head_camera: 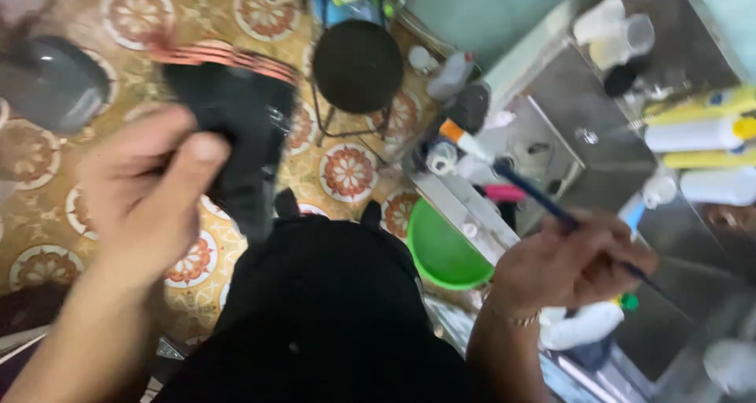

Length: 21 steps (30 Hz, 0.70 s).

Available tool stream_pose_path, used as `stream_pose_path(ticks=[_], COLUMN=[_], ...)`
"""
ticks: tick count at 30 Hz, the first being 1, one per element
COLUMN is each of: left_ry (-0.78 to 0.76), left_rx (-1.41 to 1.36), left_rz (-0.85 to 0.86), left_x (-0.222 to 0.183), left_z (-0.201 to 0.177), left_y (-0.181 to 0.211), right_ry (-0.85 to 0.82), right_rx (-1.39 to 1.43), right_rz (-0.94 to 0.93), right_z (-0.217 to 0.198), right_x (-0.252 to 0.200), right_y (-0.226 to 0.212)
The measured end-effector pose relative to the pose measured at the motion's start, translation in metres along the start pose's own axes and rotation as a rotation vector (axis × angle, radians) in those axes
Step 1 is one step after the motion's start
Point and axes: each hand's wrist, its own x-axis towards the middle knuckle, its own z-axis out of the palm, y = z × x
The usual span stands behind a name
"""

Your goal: The person applies white paint to the sole edges of a black sneaker using a small brush, holding the shoe steady with one hand while dipping the brush into the paint and then painting with the other hand.

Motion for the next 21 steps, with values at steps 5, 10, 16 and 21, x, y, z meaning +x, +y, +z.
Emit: stream_pose_path(ticks=[5, 10, 16, 21], left_ry=[-0.071, -0.117, -0.052, 0.013], left_rx=[0.945, 1.2, 1.274, 1.29], left_rz=[0.45, 0.516, 0.446, 0.53], left_x=[0.003, 0.0, -0.004, -0.005], left_z=[-0.021, -0.027, -0.037, -0.051], left_y=[0.002, -0.02, -0.039, -0.041], right_ry=[-0.15, -0.405, -0.622, -0.71], right_rx=[-0.251, -0.394, -0.618, -0.639], right_rz=[0.077, 0.013, -0.155, -0.139], right_z=[-0.041, -0.035, -0.013, -0.001], right_x=[-0.006, -0.023, -0.04, -0.047], right_y=[0.014, 0.018, 0.031, 0.051])
